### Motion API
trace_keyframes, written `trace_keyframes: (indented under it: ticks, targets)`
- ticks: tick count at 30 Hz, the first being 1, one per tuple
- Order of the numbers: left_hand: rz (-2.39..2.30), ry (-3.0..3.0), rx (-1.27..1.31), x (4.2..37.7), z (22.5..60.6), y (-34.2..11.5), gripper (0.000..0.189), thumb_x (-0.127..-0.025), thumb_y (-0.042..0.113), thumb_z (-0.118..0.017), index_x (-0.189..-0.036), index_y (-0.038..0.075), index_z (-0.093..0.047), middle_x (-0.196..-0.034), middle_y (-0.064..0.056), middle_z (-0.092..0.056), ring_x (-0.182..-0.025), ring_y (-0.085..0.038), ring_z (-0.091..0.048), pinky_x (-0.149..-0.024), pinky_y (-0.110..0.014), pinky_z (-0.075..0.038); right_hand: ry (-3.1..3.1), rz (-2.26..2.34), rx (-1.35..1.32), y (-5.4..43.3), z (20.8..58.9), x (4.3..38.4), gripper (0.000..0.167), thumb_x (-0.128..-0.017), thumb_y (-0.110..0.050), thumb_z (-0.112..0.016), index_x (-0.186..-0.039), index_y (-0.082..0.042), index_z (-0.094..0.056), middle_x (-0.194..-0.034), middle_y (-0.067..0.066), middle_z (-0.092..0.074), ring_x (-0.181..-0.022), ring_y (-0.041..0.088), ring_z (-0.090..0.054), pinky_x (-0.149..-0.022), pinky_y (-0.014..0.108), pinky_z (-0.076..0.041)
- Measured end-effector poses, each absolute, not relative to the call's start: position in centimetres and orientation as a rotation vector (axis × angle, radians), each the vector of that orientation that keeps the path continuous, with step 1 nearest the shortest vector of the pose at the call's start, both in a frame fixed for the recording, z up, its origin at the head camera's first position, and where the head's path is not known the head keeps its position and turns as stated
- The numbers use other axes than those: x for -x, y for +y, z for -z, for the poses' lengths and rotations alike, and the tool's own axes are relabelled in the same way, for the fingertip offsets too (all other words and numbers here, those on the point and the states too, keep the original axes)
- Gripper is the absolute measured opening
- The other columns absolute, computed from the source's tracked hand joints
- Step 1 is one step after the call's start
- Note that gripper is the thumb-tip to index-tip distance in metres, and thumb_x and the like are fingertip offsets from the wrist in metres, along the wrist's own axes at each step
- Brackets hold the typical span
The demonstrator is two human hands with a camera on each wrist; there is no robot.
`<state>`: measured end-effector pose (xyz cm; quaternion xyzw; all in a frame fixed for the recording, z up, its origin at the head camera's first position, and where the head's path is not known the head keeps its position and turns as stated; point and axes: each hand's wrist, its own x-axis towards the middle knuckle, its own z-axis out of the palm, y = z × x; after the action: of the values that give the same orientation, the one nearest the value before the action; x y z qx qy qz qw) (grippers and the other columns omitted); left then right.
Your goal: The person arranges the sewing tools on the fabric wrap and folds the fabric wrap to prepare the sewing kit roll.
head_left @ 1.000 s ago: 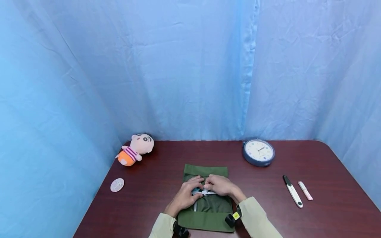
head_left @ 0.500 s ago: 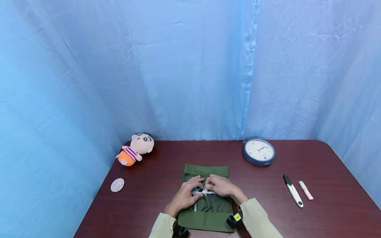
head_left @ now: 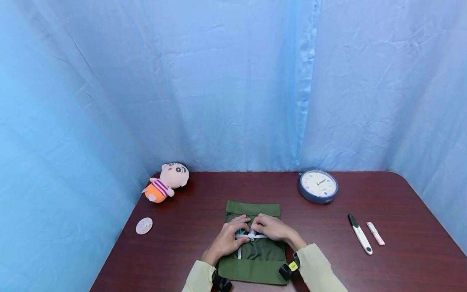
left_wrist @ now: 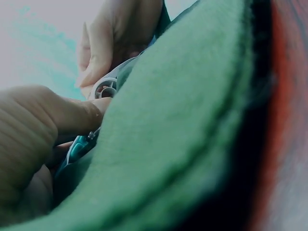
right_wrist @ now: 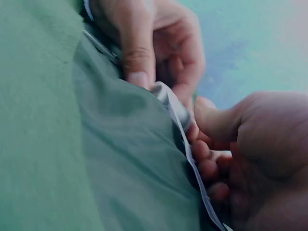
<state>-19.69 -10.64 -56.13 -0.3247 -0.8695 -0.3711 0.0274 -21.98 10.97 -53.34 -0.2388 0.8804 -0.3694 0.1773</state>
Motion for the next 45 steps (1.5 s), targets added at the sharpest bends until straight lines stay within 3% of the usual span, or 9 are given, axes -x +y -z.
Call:
trace_keyframes:
  ticks: [10, 17, 24, 45]
  targets:
    - [1.185, -2.721, 0.983, 19.5, 55.9, -10.6, 0.016, -0.087, 0.012, -0.077, -0.101, 0.011, -0.070, -0.139, -0.011, -0.064, -0.140, -0.031, -0.052, -0.117, -0.042, -0.043, 2.520, 0.969, 0.802, 10.9, 52.9, 22.1, 0.024, -0.104, -0.014, -0.050, -0.086, -0.015, -0.066, -0.083, -0.003, -0.049, -0.065, 0.008, -0.039, -0.062, 0.020, -0.031]
    - [1.197, -2.725, 0.991, 19.4, 55.7, -10.5, 0.018, -0.086, 0.013, -0.077, -0.104, 0.011, -0.071, -0.140, -0.011, -0.064, -0.140, -0.030, -0.052, -0.117, -0.041, -0.043, 2.483, 0.913, 0.744, 10.8, 52.5, 22.1, 0.023, -0.105, -0.021, -0.051, -0.088, -0.015, -0.066, -0.084, 0.000, -0.050, -0.066, 0.013, -0.040, -0.062, 0.024, -0.031]
    - [1.150, -2.720, 0.996, 19.7, 55.6, -10.4, 0.020, -0.086, 0.013, -0.078, -0.104, 0.010, -0.071, -0.139, -0.011, -0.064, -0.140, -0.030, -0.052, -0.117, -0.042, -0.044, 2.443, 1.114, 0.723, 11.5, 52.7, 22.1, 0.021, -0.104, -0.019, -0.052, -0.090, -0.011, -0.067, -0.087, -0.001, -0.053, -0.070, 0.008, -0.044, -0.065, 0.019, -0.035]
    - [1.185, -2.726, 0.996, 19.6, 55.7, -10.7, 0.029, -0.086, 0.017, -0.077, -0.114, 0.012, -0.072, -0.140, -0.011, -0.063, -0.140, -0.031, -0.051, -0.117, -0.040, -0.043, 2.508, 0.877, 0.737, 10.4, 52.3, 21.9, 0.026, -0.106, -0.021, -0.049, -0.084, -0.014, -0.062, -0.080, 0.000, -0.047, -0.063, 0.013, -0.036, -0.062, 0.024, -0.028]
